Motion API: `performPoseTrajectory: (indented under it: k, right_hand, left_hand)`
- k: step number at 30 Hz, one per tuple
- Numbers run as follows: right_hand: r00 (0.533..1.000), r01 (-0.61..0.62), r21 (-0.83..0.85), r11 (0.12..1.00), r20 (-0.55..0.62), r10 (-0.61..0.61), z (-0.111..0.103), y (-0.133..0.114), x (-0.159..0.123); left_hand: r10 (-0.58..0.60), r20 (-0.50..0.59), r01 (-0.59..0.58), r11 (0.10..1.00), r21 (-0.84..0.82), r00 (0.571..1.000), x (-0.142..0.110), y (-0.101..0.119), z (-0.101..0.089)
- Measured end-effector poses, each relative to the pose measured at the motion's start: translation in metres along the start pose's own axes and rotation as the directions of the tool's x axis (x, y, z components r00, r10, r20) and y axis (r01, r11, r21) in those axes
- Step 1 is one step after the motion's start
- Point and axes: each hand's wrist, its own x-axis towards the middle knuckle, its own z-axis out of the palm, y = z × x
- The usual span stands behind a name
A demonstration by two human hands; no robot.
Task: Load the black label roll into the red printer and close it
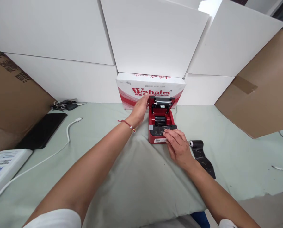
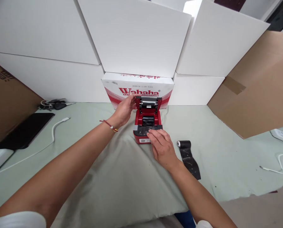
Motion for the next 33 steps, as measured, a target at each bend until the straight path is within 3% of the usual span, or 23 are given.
performPoseTrajectory:
  k: [5, 8, 10, 14, 17, 20, 23, 25, 28, 33]
  right_hand:
    - [1.0, -0.003, -0.001, 1.0, 0.022, 0.003, -0.001, -0.002, 0.001]
    - [1.0, -0.001, -0.007, 1.0, 0.006, 0.001, -0.001, -0.002, -0.001]
    - [1.0, 0.006, 0.001, 1.0, -0.008, -0.006, -0.001, -0.002, -0.004]
    - [1.0, -0.006, 0.002, 1.0, -0.003, 0.006, -0.001, -0.003, -0.008]
    - [1.0, -0.002, 0.008, 1.0, -0.007, 0.003, -0.001, -0.002, -0.009]
    - [1.0, -0.012, 0.016, 1.0, -0.01, 0.012, -0.001, -0.002, -0.007]
    - [1.0, -0.011, 0.009, 1.0, 0.01, 0.011, -0.002, -0.002, -0.005]
    - [1.0, -0.006, 0.007, 1.0, 0.011, 0.006, -0.003, -0.002, -0.005]
    - [1.0, -0.011, 0.006, 1.0, 0.006, 0.011, -0.003, -0.002, -0.004]
    - [1.0, -0.016, 0.006, 1.0, -0.001, 0.016, -0.003, -0.002, -0.003]
  left_hand:
    - [0.206, 0.126, -0.227, 0.954, 0.194, 0.971, -0.043, -0.017, -0.018]
    - [0.338, 0.23, -0.388, 0.892, 0.23, 0.913, -0.073, -0.034, -0.028]
    - [0.425, 0.238, -0.475, 0.85, 0.228, 0.873, -0.087, -0.043, -0.03]
    - [0.51, 0.235, -0.56, 0.782, 0.274, 0.827, -0.098, -0.051, -0.026]
    - [0.506, 0.271, -0.57, 0.77, 0.286, 0.819, -0.095, -0.048, -0.027]
    - [0.412, 0.313, -0.49, 0.84, 0.233, 0.856, -0.095, -0.047, -0.03]
    - [0.255, 0.256, -0.288, 0.952, 0.102, 0.933, -0.1, -0.053, -0.028]
    - [0.146, 0.207, -0.135, 0.988, -0.07, 0.967, -0.103, -0.058, -0.023]
    - [0.024, 0.226, 0.049, 0.949, -0.311, 0.974, -0.101, -0.063, -0.015]
    - [-0.054, 0.283, 0.176, 0.888, -0.426, 0.958, -0.091, -0.062, -0.012]
